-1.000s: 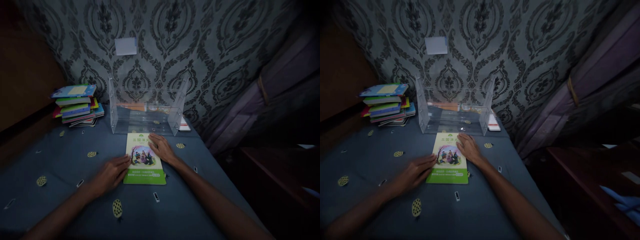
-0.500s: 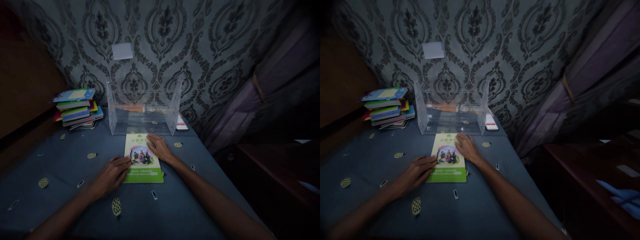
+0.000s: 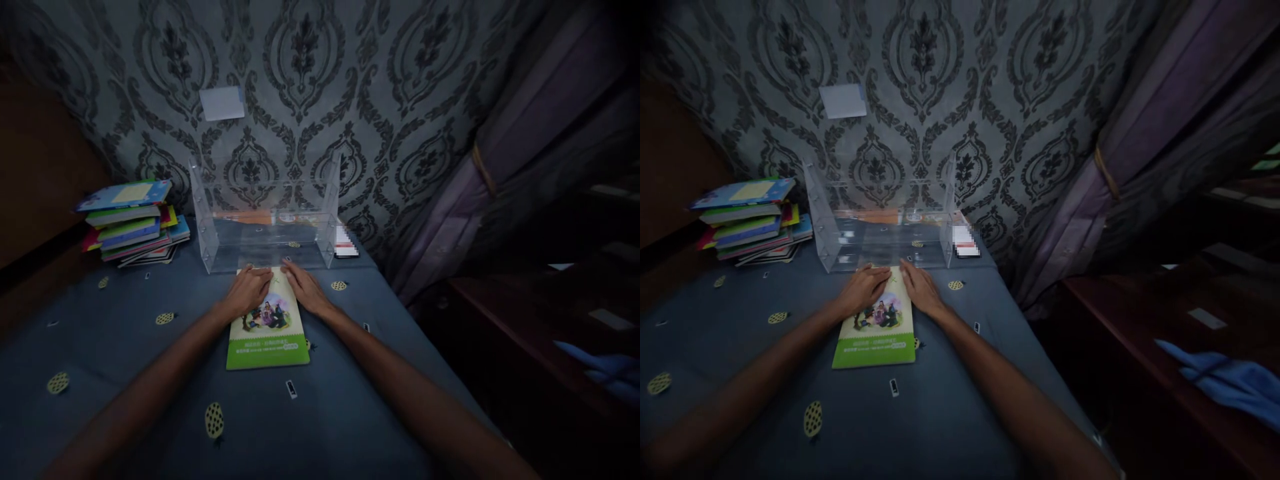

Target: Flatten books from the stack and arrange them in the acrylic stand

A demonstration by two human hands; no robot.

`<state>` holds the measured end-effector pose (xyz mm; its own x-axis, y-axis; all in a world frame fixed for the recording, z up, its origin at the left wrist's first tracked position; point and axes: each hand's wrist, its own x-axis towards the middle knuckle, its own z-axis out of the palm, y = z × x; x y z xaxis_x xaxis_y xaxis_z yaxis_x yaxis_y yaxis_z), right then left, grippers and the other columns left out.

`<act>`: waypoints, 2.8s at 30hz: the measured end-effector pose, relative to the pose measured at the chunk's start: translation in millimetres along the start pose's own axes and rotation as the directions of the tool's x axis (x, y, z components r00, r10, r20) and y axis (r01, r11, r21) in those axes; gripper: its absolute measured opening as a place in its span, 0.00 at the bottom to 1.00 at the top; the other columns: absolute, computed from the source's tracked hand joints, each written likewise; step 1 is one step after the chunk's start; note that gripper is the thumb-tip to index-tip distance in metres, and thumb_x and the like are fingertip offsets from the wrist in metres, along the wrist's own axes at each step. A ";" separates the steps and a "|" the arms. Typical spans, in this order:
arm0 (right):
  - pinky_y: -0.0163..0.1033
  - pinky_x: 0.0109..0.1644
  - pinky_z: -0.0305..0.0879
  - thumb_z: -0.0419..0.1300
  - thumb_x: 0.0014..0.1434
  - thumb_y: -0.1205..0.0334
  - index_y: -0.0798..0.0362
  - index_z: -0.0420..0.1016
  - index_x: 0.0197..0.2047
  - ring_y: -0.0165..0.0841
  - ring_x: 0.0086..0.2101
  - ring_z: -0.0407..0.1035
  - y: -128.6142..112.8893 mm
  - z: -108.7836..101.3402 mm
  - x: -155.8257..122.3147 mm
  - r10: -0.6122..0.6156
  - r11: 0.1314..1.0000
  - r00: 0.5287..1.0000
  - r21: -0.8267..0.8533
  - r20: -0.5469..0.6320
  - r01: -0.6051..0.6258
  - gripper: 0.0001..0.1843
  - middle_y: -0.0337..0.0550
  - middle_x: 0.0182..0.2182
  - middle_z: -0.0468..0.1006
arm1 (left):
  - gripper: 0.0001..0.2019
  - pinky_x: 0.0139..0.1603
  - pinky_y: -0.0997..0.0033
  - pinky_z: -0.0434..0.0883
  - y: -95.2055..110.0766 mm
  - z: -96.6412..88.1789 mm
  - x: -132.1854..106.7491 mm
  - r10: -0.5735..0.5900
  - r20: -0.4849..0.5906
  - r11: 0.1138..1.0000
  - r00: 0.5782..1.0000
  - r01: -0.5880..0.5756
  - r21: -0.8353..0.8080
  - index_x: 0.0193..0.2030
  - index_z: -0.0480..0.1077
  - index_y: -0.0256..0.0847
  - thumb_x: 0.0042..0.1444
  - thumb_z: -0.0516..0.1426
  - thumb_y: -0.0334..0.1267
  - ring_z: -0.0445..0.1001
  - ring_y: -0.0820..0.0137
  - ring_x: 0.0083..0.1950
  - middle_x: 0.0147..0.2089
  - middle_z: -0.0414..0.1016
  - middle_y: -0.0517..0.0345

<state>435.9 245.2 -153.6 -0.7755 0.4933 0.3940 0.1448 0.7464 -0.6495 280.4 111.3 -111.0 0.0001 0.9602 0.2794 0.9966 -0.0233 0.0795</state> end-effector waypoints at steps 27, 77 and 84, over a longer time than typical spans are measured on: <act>0.50 0.63 0.62 0.49 0.64 0.67 0.53 0.70 0.59 0.39 0.56 0.67 7.8 8.2 -2.6 -0.082 0.990 0.996 -0.113 -0.022 0.079 0.22 0.50 0.56 0.75 | 0.19 0.70 0.43 0.55 74.0 -8.8 -78.8 0.161 -0.002 0.958 0.987 -0.157 -0.240 0.65 0.64 0.45 0.68 0.49 0.37 0.65 0.61 0.67 0.66 0.68 0.51; 0.41 0.50 0.68 0.53 0.62 0.68 0.56 0.75 0.55 0.37 0.41 0.75 -0.4 -44.9 -32.3 0.198 0.968 0.978 -0.144 -0.065 -0.206 0.20 0.46 0.41 0.83 | 0.41 0.65 0.39 0.59 62.3 0.5 -29.1 -0.152 0.183 0.986 0.971 0.136 0.098 0.67 0.59 0.30 0.62 0.47 0.66 0.54 0.44 0.72 0.70 0.58 0.31; 0.45 0.60 0.61 0.56 0.60 0.70 0.56 0.76 0.53 0.40 0.52 0.70 -7.7 -38.4 -38.2 0.151 0.972 0.985 -0.170 -0.082 -0.163 0.18 0.52 0.50 0.79 | 0.27 0.67 0.52 0.60 45.5 4.9 -28.5 -0.159 0.132 0.984 0.978 0.146 0.104 0.67 0.59 0.34 0.68 0.47 0.50 0.56 0.53 0.72 0.70 0.58 0.38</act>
<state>488.1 237.8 -138.6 -0.6916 0.6354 0.3436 0.3719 0.7210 -0.5846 326.2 84.3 -120.0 -0.1475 0.9798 0.1348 0.9891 0.1463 0.0190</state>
